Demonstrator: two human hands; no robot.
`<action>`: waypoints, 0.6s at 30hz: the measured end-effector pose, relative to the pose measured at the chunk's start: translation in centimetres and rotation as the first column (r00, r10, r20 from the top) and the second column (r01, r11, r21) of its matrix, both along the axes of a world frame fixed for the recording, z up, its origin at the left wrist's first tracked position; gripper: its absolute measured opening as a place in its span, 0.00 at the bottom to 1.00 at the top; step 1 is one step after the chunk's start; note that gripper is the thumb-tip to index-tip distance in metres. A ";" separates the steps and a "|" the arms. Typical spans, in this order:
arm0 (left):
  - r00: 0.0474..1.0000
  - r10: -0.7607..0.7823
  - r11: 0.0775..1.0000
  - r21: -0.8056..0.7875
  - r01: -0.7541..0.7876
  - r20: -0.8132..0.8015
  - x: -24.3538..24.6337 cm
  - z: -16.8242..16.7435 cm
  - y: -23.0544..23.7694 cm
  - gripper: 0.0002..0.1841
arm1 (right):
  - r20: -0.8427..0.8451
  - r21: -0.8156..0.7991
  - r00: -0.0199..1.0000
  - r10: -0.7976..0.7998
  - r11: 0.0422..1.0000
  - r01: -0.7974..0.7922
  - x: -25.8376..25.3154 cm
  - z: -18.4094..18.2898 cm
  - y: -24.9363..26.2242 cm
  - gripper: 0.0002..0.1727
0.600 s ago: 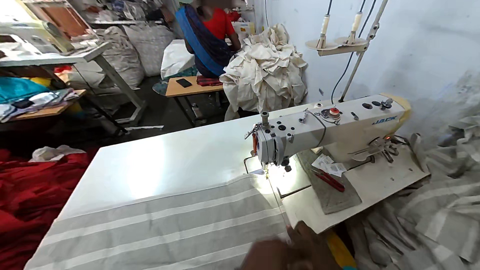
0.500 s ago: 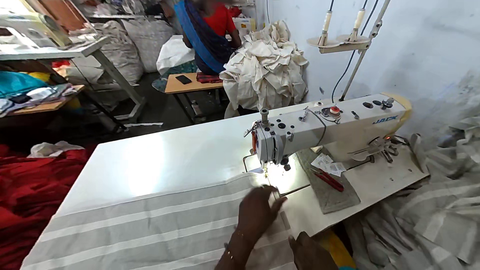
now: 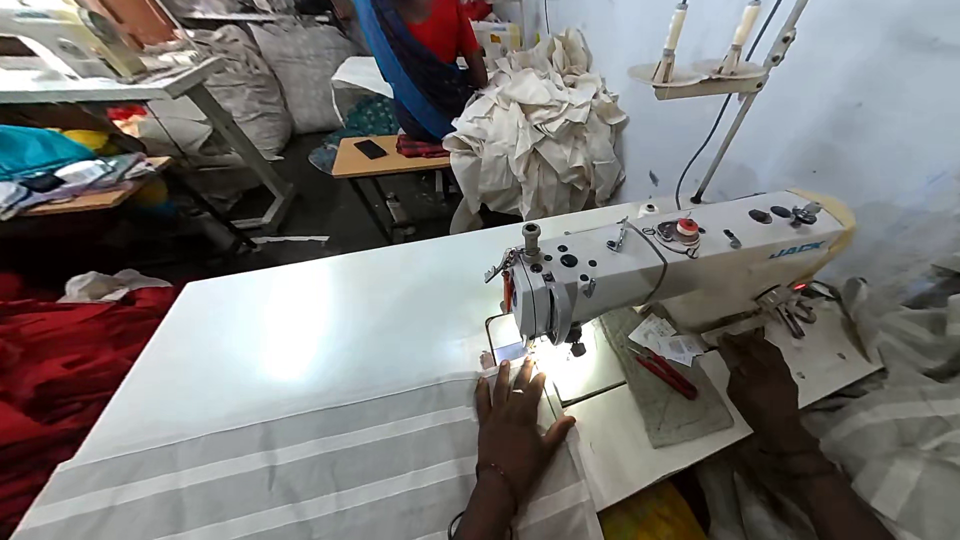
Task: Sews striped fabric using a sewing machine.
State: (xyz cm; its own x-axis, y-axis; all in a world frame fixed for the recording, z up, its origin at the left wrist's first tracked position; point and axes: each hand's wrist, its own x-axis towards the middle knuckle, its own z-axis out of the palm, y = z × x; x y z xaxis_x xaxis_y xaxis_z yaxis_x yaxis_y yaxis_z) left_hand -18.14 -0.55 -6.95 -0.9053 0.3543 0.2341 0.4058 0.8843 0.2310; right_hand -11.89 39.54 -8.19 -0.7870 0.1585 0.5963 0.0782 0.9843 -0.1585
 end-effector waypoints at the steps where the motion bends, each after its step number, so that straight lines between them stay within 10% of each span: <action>1: 0.999 0.001 1.000 -0.017 0.000 0.034 0.2 0.3 0.0 0.45 | -0.027 0.000 0.999 -0.023 1.000 0.023 0.1 0.2 -0.3 0.23; 12: 0.935 0.044 0.988 -0.157 0.013 0.351 -6.8 4.1 -0.1 0.47 | -0.144 0.035 0.987 -0.074 0.996 0.080 0.1 0.3 -0.4 0.24; 18: 0.763 -0.167 0.939 -0.135 0.317 0.625 7.2 11.2 -0.5 0.40 | -0.170 -0.228 0.972 0.163 0.953 -0.200 1.3 3.2 -12.1 0.19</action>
State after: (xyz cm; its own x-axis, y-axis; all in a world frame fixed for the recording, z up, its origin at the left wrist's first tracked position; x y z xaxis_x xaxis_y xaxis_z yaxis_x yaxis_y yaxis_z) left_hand -10.89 -1.03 4.20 -0.7103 0.5546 -0.4334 0.4594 0.8318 0.3114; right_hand -10.54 27.45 -5.00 -0.7221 0.1750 0.6693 -0.1401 0.9104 -0.3892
